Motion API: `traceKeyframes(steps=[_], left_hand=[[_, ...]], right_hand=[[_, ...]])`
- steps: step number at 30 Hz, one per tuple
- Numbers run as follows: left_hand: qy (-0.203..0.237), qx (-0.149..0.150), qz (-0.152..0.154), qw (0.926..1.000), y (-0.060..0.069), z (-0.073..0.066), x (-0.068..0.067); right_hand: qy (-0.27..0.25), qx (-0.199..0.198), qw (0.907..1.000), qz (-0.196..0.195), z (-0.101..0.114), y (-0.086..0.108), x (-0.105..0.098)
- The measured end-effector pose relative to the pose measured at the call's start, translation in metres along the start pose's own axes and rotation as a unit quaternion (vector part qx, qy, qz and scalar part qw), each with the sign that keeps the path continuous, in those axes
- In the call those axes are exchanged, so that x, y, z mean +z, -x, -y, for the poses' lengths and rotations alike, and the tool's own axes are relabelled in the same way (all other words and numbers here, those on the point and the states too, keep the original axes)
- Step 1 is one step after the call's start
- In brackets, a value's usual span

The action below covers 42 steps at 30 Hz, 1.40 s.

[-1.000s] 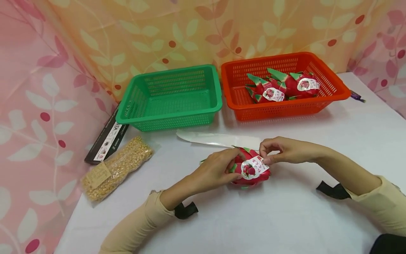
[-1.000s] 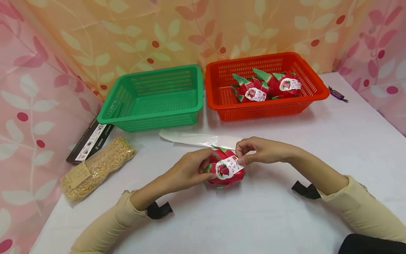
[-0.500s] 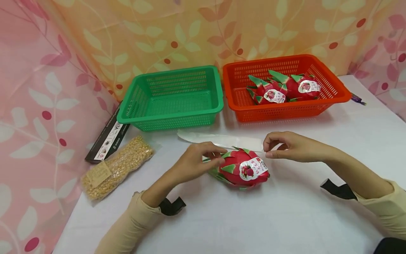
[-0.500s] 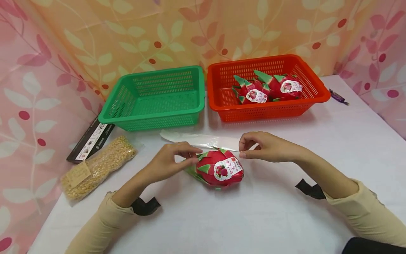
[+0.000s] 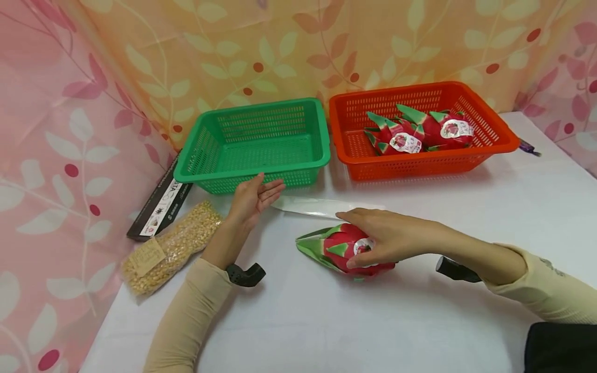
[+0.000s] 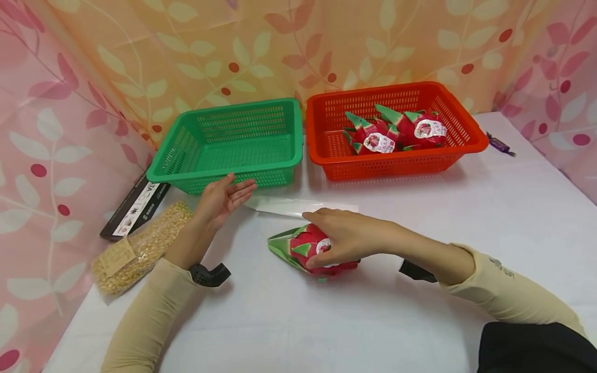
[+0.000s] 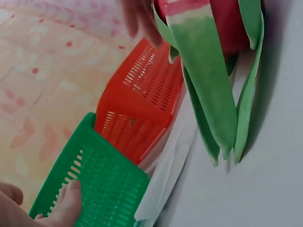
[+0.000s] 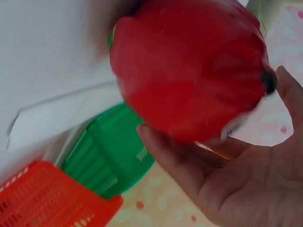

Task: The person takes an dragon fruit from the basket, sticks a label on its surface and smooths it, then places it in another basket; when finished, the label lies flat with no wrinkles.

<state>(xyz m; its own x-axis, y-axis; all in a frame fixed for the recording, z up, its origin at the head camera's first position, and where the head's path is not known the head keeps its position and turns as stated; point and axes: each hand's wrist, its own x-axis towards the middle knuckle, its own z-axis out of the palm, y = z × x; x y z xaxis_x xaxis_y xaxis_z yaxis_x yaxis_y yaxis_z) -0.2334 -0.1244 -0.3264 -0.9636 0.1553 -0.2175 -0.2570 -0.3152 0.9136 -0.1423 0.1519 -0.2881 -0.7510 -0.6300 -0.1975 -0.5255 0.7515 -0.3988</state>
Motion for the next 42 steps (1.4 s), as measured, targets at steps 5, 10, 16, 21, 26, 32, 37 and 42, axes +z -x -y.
traceKeyframes(steps=[5, 10, 16, 21, 26, 32, 37, 42], left_hand=[[0.032, 0.026, -0.004, 0.9991, -0.006, 0.0, -0.004], [0.059, 0.04, -0.016, 0.9973, -0.013, -0.001, -0.009], [0.058, 0.042, -0.02, 0.9972, -0.016, 0.0, -0.01], [0.053, 0.046, -0.022, 0.9973, -0.015, 0.0, -0.01], [0.046, 0.048, -0.019, 0.9976, -0.013, 0.001, -0.01], [0.042, 0.051, -0.013, 0.9977, -0.012, 0.002, -0.011], [0.041, 0.055, -0.011, 0.9976, -0.014, 0.001, -0.011], [0.035, 0.059, -0.009, 0.9976, -0.015, -0.001, -0.011]], right_hand=[[0.035, 0.018, 0.9992, 0.01, 0.005, -0.008, 0.009], [0.054, 0.029, 0.9981, -0.01, 0.006, -0.015, 0.016], [0.059, 0.06, 0.9964, -0.006, 0.006, -0.017, 0.02], [0.088, 0.056, 0.9945, -0.008, 0.007, -0.02, 0.023], [0.093, 0.048, 0.9943, -0.022, 0.005, -0.02, 0.025], [0.039, 0.07, 0.9963, -0.03, -0.003, -0.013, -0.006], [-0.03, 0.113, 0.991, -0.065, -0.014, -0.013, -0.067], [-0.065, 0.181, 0.9771, -0.091, -0.038, -0.026, -0.129]])
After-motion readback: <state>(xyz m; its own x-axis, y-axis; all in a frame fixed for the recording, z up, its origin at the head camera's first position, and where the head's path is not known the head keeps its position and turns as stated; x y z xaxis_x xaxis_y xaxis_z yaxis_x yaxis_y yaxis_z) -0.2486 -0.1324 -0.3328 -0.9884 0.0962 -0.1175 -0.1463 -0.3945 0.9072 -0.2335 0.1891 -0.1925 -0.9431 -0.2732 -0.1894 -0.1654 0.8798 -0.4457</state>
